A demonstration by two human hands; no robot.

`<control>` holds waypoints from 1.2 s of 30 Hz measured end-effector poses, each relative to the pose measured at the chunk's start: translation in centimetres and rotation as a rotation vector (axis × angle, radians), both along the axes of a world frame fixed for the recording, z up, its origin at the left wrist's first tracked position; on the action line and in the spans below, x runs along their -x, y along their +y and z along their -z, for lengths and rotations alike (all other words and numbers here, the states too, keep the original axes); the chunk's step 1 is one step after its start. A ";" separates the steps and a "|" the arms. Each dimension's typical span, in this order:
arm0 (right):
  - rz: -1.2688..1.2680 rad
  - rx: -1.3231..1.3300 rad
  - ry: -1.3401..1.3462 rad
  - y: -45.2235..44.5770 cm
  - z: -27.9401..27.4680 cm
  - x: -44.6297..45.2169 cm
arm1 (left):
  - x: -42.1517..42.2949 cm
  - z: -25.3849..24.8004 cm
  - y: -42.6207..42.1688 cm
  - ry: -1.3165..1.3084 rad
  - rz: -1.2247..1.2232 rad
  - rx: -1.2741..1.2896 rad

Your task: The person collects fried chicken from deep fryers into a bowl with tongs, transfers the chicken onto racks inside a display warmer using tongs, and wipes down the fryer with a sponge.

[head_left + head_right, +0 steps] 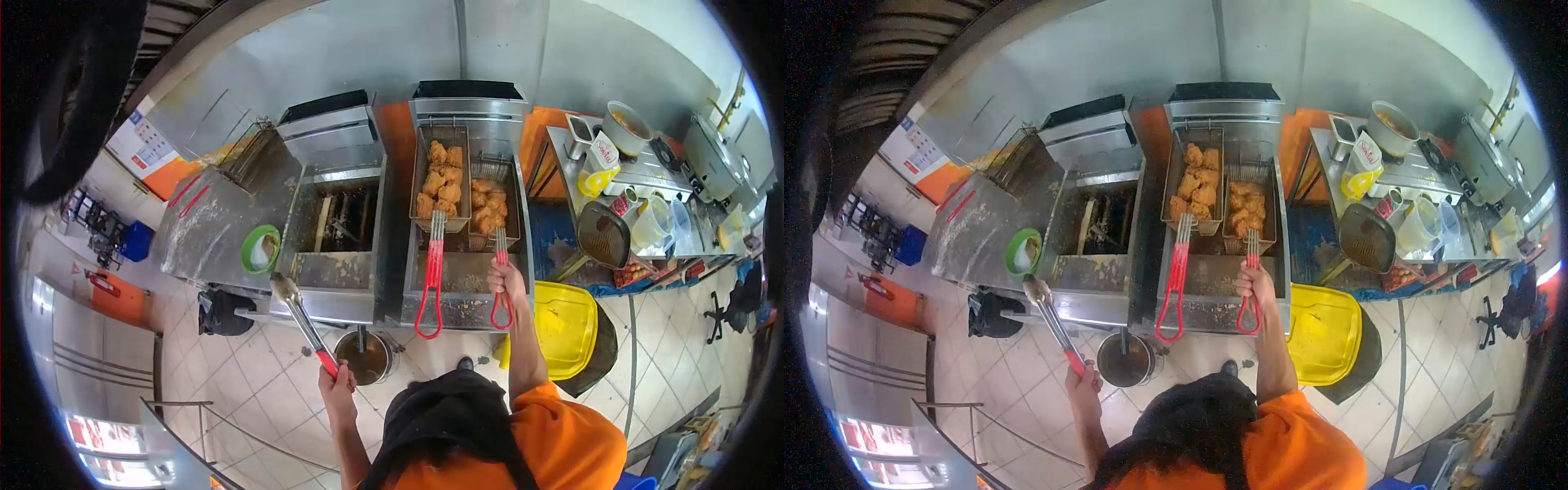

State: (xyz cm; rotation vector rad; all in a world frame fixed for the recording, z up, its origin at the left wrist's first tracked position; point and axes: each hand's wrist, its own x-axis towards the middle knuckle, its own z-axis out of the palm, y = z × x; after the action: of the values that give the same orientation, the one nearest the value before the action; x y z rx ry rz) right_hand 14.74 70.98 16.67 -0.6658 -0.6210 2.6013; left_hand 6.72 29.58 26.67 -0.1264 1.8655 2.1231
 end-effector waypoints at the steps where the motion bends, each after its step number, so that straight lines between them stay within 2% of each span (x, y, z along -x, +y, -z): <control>1: 0.018 -0.008 -0.005 -0.8 -1.3 -0.7 | -0.1 0.1 -0.3 -0.015 0.009 0.004; 5: 0.026 -0.071 0.027 -2.4 -5.5 -2.2 | 0.2 0.7 -0.9 -0.026 0.019 -0.021; 10: 0.036 -0.111 -0.082 -3.6 -8.6 -4.0 | 0.8 2.7 -1.8 -0.029 0.016 -0.047; 16: 0.001 -0.098 0.055 -3.7 -12.4 -4.5 | 1.6 3.8 -1.8 -0.077 0.051 -0.059; 20: -0.009 -0.064 0.119 -2.2 -13.5 -2.3 | 1.8 2.1 -0.6 -0.057 0.032 -0.045; 22: -0.037 -0.063 0.156 -1.7 -13.1 -1.5 | 2.1 1.9 -0.5 -0.033 0.055 -0.035; 25: -0.040 -0.052 0.048 -0.9 -10.4 -2.1 | 2.5 2.0 -0.4 -0.034 0.071 -0.018; 26: -0.084 -0.200 -0.070 -1.7 -9.7 -2.3 | 2.4 1.7 -0.1 -0.041 0.065 0.005; 29: -0.022 -0.202 -0.121 -3.5 -9.2 -3.0 | 2.5 2.1 -0.1 -0.026 0.143 0.008; 31: -0.091 -0.339 -0.177 -2.7 -9.8 -4.6 | 2.4 2.9 -0.1 -0.037 0.169 -0.003; 33: -0.056 -0.403 -0.212 -1.7 -6.2 -6.8 | 2.6 3.3 0.1 -0.063 0.218 0.021; 35: -0.146 -0.420 -0.415 -2.8 -3.5 -10.2 | 2.0 2.6 1.0 -0.062 0.197 0.000; 36: -0.341 -0.516 -0.522 -3.9 -4.0 -12.1 | 1.8 2.4 1.4 -0.079 0.186 -0.010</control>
State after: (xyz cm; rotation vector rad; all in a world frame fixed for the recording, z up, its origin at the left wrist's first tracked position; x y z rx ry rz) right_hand 26.81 67.08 20.65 -1.1390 -1.6194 2.3722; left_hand 4.88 30.95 24.27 -0.0320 1.7491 1.9736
